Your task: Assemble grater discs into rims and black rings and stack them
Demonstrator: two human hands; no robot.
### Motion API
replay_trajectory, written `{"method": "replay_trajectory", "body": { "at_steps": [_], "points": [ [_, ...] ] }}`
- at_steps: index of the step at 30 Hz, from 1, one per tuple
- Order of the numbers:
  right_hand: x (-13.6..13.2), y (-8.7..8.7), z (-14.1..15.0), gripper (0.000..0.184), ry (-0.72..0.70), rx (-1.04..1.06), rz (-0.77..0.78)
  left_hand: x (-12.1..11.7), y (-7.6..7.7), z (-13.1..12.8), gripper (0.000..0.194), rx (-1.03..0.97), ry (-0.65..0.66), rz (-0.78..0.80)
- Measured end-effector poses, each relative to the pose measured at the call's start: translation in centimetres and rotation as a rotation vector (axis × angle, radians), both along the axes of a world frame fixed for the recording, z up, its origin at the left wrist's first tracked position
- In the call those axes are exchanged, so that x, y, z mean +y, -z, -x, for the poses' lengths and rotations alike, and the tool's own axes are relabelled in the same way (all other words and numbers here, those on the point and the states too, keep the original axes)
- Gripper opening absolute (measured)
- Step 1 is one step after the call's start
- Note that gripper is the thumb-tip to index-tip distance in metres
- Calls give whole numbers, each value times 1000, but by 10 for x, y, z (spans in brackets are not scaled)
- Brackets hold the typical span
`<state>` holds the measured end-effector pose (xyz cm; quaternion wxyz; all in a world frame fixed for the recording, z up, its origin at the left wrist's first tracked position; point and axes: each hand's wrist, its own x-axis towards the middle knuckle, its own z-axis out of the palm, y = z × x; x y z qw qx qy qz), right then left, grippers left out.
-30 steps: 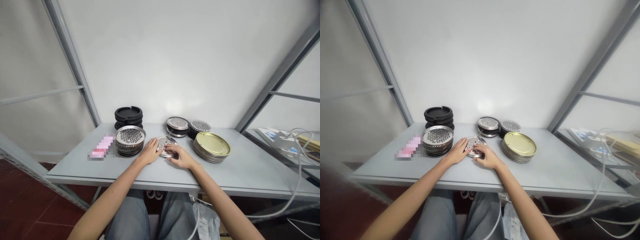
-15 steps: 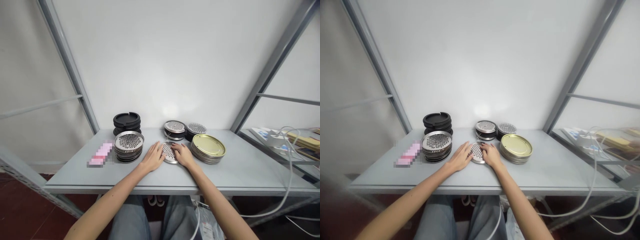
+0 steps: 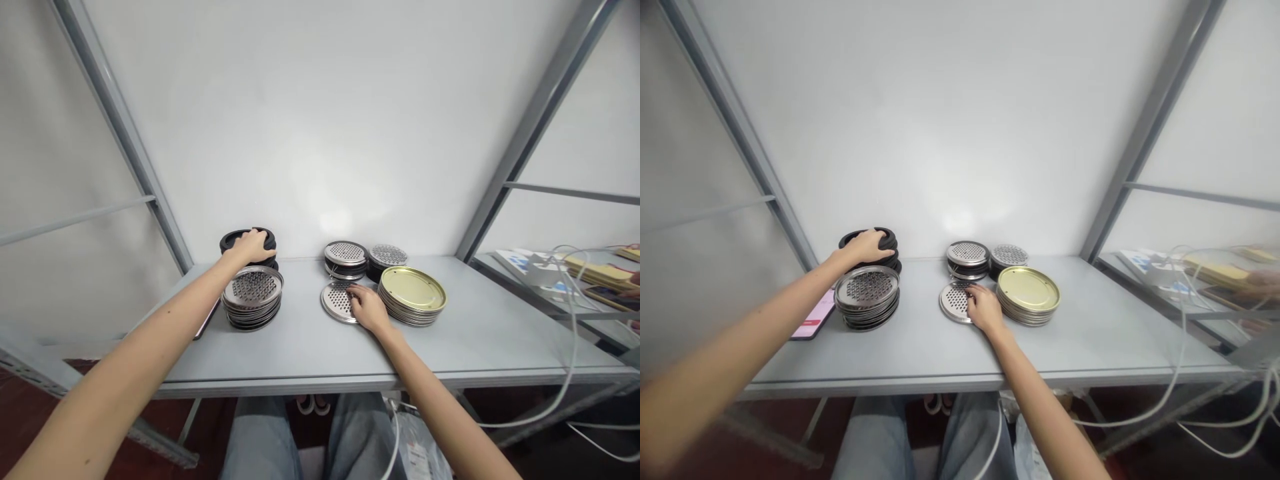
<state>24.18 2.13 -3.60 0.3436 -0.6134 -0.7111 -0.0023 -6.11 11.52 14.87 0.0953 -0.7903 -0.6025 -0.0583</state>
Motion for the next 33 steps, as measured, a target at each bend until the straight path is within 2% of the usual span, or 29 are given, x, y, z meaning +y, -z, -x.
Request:
{"method": "replay_trajectory", "body": {
  "at_steps": [2, 6, 13, 19, 25, 33],
  "points": [
    [1, 0, -1, 34, -7, 6, 4, 7, 6, 3, 49, 10, -25, 44],
    [1, 1, -1, 34, -11, 16, 1, 4, 14, 0, 40, -13, -80, 9],
    [0, 0, 0, 33, -13, 16, -7, 1, 14, -12, 43, -41, -164, 29],
    [1, 1, 0, 33, -13, 4, -21, -2, 14, -18, 34, -28, -134, -9],
    [2, 2, -1, 31, -29, 10, -23, -3, 19, -23, 38, -40, -93, -115],
    [3, 4, -2, 30, -36, 49, -29, -12, 19, -32, 28, -99, -29, -214]
  ]
}}
